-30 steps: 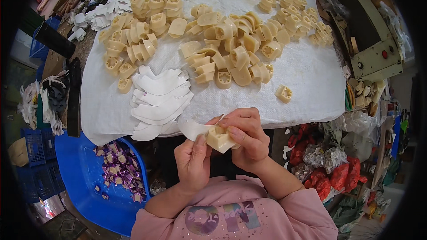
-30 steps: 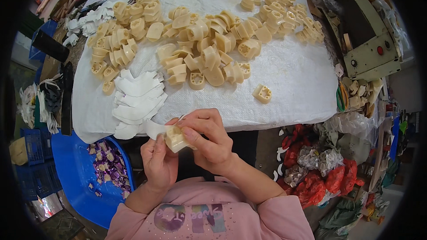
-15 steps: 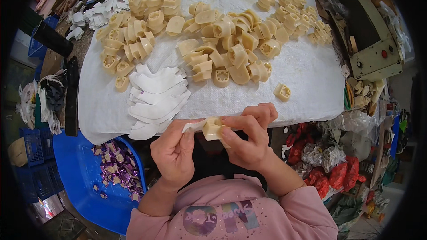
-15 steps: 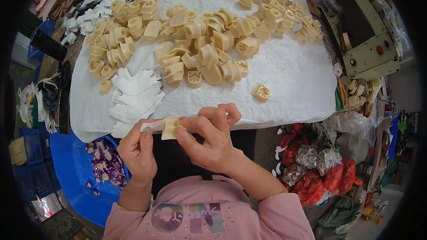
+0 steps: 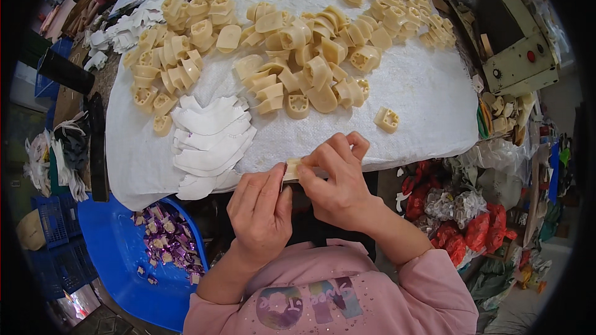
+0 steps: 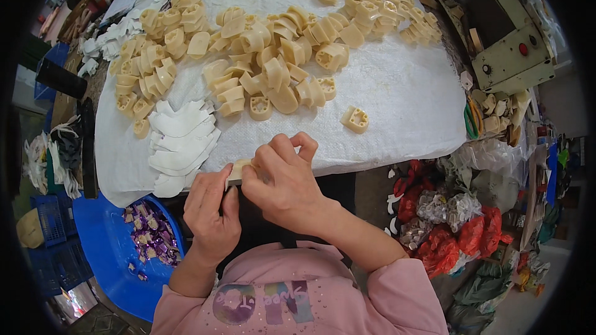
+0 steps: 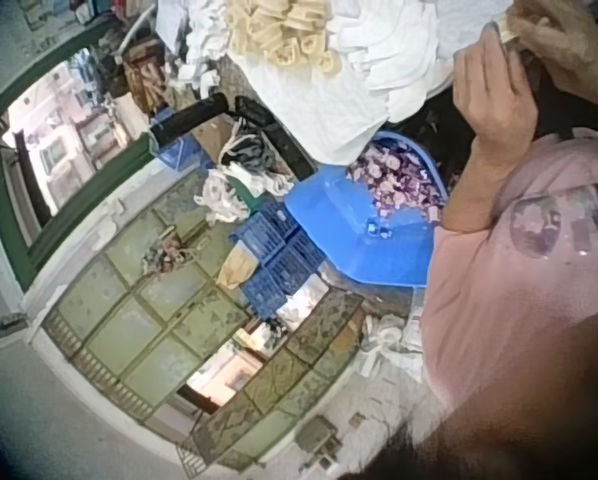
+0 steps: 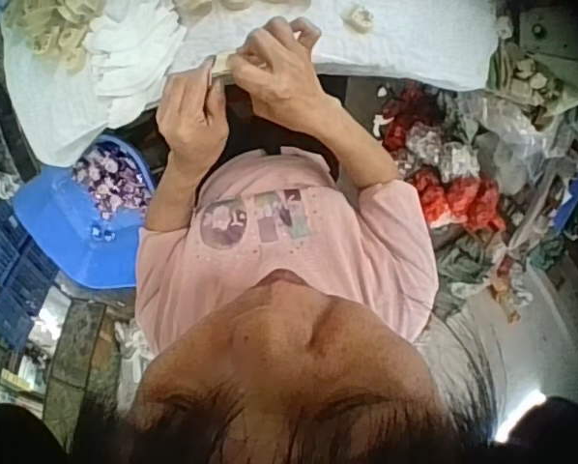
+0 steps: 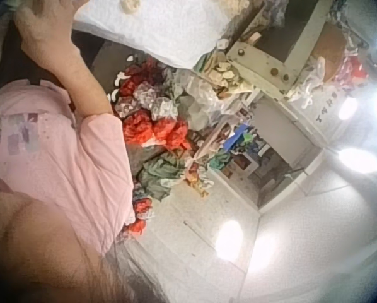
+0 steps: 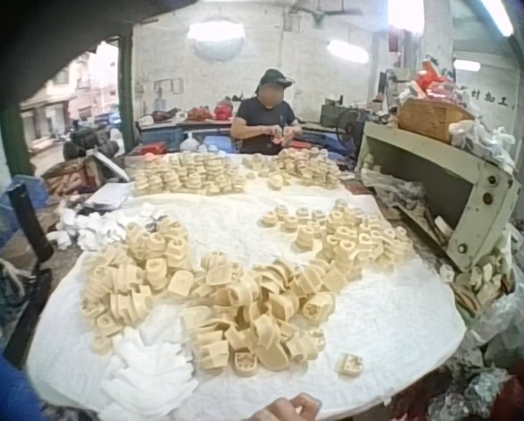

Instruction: The person is manually assembling shoe components by fitting white padding strips into yellow midsoles and purple outer shells.

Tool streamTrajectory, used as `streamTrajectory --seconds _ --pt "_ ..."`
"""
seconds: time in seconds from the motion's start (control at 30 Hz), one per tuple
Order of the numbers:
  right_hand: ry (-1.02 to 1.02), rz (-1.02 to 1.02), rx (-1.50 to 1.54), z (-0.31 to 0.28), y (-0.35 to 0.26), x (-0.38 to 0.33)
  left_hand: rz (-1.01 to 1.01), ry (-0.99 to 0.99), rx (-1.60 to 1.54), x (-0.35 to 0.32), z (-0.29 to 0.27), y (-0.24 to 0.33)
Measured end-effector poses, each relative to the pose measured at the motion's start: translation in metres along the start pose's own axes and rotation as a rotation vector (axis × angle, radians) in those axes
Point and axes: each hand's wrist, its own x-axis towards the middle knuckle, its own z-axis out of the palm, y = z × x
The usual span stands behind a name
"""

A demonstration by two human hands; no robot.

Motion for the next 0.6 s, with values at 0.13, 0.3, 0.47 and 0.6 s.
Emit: streamTrajectory --seconds 0.13,0.3,0.47,0.6 --pt "0.049 0.06 0.263 0.002 0.01 -0.004 -0.231 -0.048 -0.279 -0.003 -0.008 -0.003" --pt "0.018 0.117 0.542 0.004 0.01 -0.009 -0.307 0.01 -0.635 -0.012 0.005 -0.024" --pt "-0.062 0.141 0.689 0.003 0.01 -0.012 -0.027 -0.029 -0.321 -0.003 0.004 -0.021" --pt "-0.172 0.109 0.622 0.0 0.005 -0.012 0.08 -0.051 -0.207 0.0 0.004 -0.022"
